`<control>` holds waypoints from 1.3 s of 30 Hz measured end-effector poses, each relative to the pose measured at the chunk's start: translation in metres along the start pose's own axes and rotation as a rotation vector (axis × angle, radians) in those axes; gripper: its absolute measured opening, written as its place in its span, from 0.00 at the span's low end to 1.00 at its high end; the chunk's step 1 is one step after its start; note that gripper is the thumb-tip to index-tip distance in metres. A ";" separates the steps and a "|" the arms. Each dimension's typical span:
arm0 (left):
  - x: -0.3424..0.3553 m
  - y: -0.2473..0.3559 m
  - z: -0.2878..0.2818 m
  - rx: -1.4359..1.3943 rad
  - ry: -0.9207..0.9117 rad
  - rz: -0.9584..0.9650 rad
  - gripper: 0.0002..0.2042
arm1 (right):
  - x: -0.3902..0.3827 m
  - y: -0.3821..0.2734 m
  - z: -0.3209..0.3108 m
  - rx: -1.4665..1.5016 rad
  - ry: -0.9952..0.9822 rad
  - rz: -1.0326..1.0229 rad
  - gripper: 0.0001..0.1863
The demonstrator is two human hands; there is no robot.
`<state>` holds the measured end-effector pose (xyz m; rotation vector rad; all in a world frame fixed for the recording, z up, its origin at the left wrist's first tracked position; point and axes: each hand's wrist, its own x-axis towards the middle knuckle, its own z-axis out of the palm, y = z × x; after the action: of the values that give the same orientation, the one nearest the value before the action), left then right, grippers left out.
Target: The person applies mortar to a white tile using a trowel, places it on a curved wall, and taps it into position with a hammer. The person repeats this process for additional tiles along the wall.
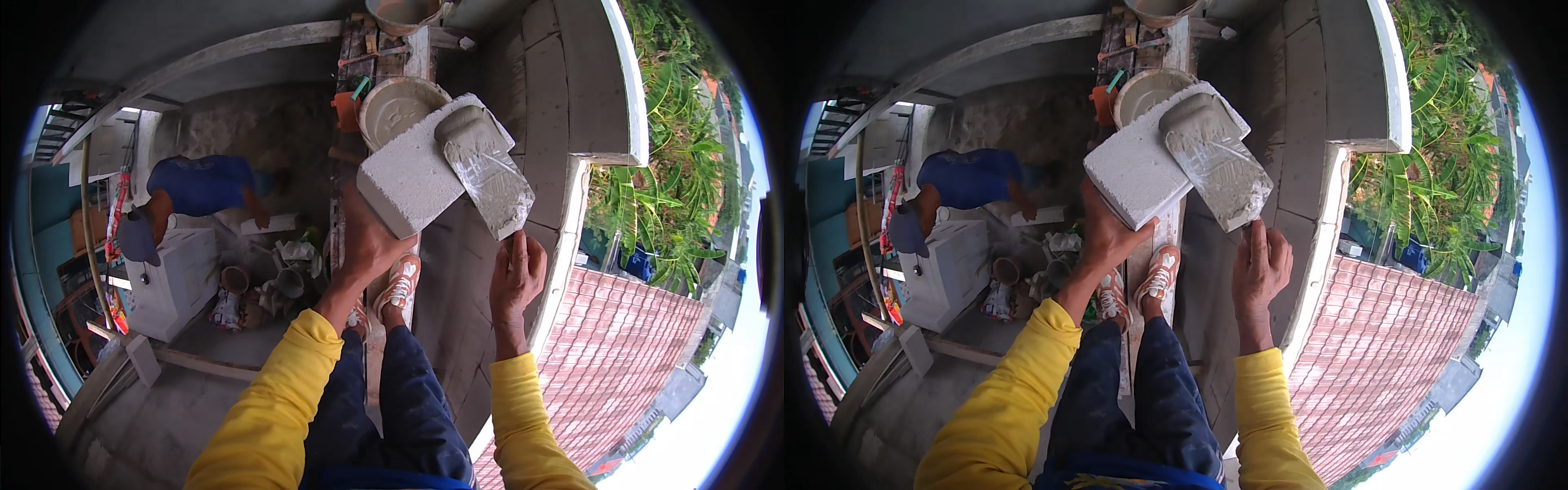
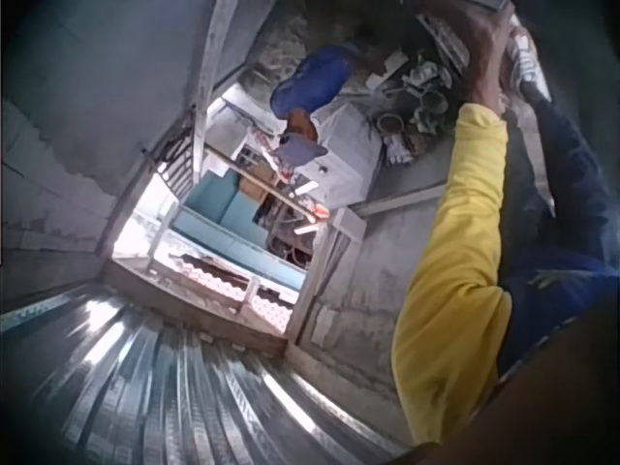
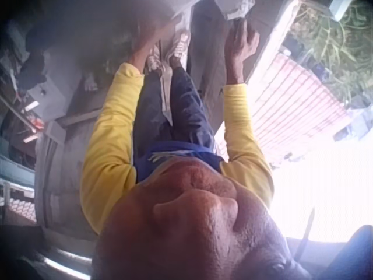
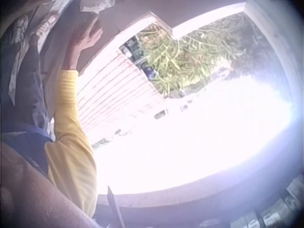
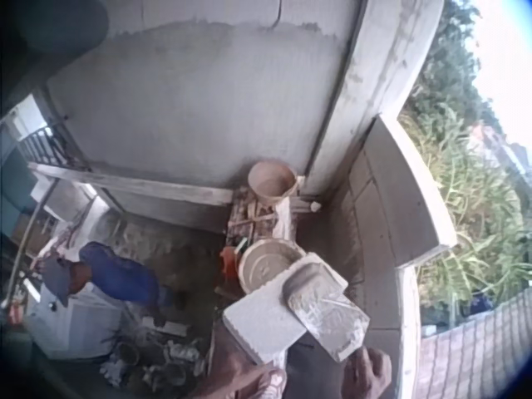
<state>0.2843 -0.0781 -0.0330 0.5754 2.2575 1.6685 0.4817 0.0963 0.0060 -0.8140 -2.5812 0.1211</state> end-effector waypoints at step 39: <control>0.033 0.033 0.001 -0.032 0.052 0.039 0.43 | 0.067 0.005 -0.067 0.414 -0.197 0.087 0.33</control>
<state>0.2604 -0.0537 -0.0014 0.5791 2.2650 1.7549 0.4631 0.1349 0.0902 -0.7851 -2.5615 0.7682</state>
